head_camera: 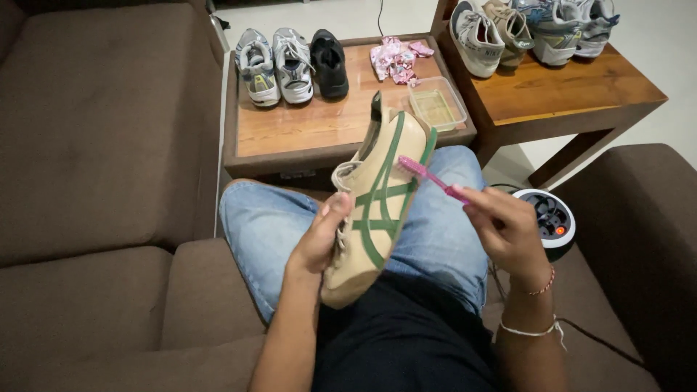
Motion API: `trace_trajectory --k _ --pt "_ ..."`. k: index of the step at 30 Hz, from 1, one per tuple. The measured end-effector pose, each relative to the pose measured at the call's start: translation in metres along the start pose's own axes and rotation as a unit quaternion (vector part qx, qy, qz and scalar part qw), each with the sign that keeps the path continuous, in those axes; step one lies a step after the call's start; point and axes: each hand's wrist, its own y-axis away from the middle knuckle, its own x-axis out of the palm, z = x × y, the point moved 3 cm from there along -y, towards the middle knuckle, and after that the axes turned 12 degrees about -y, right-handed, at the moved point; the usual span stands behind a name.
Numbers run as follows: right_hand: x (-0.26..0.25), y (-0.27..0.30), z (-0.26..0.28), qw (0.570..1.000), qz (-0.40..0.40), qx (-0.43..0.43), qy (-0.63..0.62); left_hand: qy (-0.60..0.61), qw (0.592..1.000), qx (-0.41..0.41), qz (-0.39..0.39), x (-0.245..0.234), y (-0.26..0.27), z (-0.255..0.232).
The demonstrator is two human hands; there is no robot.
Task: A person cleans a tan and green sneaker using a toothbrush and a cleaning solution while sitting on a couch.
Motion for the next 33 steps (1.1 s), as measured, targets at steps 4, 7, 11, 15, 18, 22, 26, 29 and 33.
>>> trace_trajectory --k 4,7,11,15,18,22,26,29,33 --pt "0.016 -0.003 0.012 1.000 -0.001 0.006 0.000 0.154 0.984 -0.073 0.046 0.009 -0.001 0.020" --pt "0.027 -0.008 0.011 1.000 -0.013 -0.005 0.021 0.309 0.943 -0.101 0.068 0.015 0.001 0.008" --pt "0.042 -0.021 0.009 0.999 -0.050 0.006 -0.020 0.450 0.873 -0.133 0.130 0.021 -0.004 0.002" --pt "0.051 -0.025 -0.015 0.998 -0.046 -0.001 -0.053 0.463 0.853 -0.170 0.171 -0.005 -0.018 0.061" --pt "0.026 -0.031 -0.052 0.990 -0.142 0.014 -0.022 0.494 0.777 -0.195 0.339 -0.047 -0.064 0.104" --pt "-0.026 -0.023 -0.204 0.973 -0.209 0.054 0.077 0.516 0.670 -0.213 0.489 -0.079 -0.076 0.131" --pt "-0.031 -0.040 -0.295 0.949 -0.106 0.227 0.193 0.532 0.629 -0.207 0.528 -0.062 -0.060 0.082" --pt "-0.013 -0.051 -0.297 0.931 -0.047 0.281 0.227 0.503 0.670 -0.179 0.515 -0.076 -0.065 0.102" --pt "-0.006 -0.051 -0.346 0.893 -0.013 0.354 0.278 0.474 0.763 -0.085 0.432 -0.093 -0.057 0.140"
